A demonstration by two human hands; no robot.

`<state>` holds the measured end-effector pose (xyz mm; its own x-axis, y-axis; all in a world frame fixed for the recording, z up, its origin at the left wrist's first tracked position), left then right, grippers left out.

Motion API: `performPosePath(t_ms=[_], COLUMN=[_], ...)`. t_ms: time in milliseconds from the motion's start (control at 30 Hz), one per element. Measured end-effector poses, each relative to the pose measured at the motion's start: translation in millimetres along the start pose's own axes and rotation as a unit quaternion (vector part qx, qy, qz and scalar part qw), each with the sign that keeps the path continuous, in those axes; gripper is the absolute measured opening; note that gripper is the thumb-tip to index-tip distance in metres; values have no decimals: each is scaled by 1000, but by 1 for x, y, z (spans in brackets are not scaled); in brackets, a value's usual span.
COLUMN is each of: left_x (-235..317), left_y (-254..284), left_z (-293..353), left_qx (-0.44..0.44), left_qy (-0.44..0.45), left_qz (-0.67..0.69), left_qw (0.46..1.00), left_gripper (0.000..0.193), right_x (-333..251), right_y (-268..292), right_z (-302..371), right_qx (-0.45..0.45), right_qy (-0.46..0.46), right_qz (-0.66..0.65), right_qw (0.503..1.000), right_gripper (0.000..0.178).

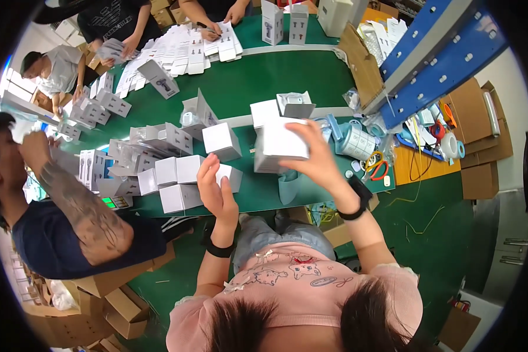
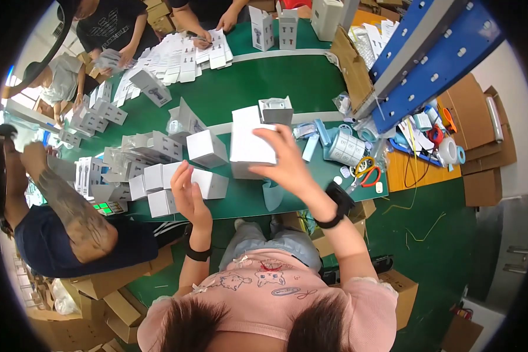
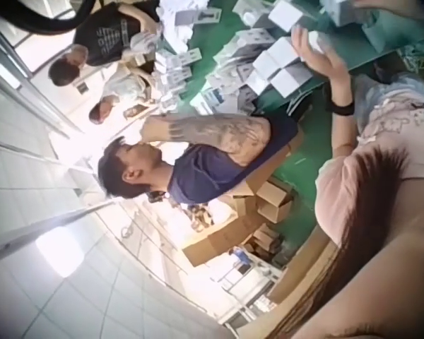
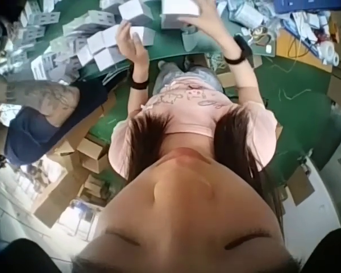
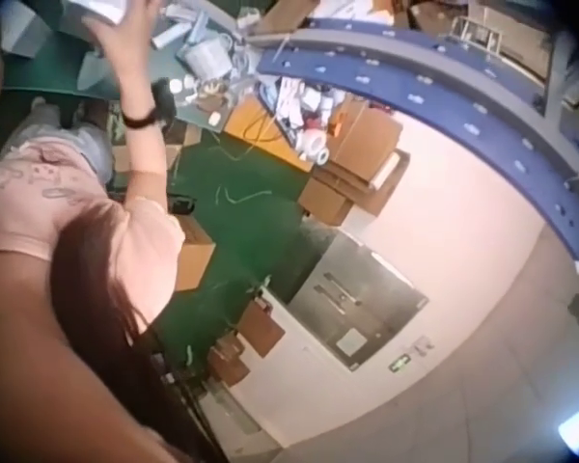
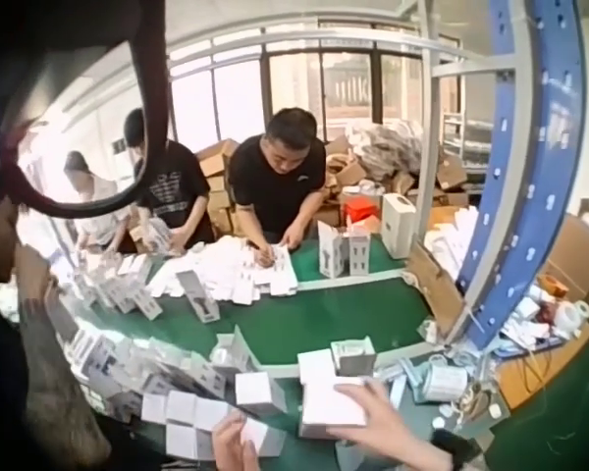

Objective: The person packages items by hand, placing a small device into a white box, folding the box closed, and setting it aside. This process is repeated multiple times with several devices and boxes on the table.

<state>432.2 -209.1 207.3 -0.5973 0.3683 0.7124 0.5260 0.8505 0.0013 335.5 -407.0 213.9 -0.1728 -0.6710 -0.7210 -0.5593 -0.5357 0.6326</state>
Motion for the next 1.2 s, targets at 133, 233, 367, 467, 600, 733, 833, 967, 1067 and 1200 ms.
performPosePath(t_ms=[133,233,367,467,600,733,833,967,1067,1200], left_x=[-23,-41,-85,-84,-84,-79,-77,-58,-50,-36], left_y=[-6,-41,-52,-56,-67,-75,-70,-78,-106,-191], left_z=[-1,8,41,43,40,41,40,23,3,6], left_qx=[-57,-175,-325,-328,-331,-325,-301,-216,-171,-348], left_qy=[71,99,134,102,105,105,105,144,190,136], left_qz=[-79,-136,-262,-300,-295,-296,-287,-90,104,165], left_qw=[993,970,899,890,890,892,903,962,961,913], left_gripper=[36,39,43,45,45,44,46,57,73,101], right_x=[24,53,38,48,96,178,165,127,131,160], right_y=[-91,-141,-90,-9,1,-43,-8,87,139,114], right_z=[-25,-16,-3,-8,-44,-62,-59,-34,-3,40], right_qx=[-45,-56,-25,181,268,143,230,288,207,9], right_qy=[-1,45,66,47,-7,-176,-167,-59,-7,-31], right_qz=[11,-23,9,156,182,-214,-213,-222,-264,-375], right_qw=[999,997,997,970,946,950,935,930,942,926], right_gripper=[63,60,59,54,42,34,29,19,17,23])
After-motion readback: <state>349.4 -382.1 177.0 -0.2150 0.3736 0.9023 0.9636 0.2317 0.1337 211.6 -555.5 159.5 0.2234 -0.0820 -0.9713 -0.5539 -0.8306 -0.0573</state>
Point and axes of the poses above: each hand's wrist, its own z-axis away from the middle knuckle, its own y-axis out of the back of the hand, x = y × z, the point moved 9 cm from there along -z, towards the middle knuckle, and after that the axes turned 15 degrees about z, right-handed, at the moved point
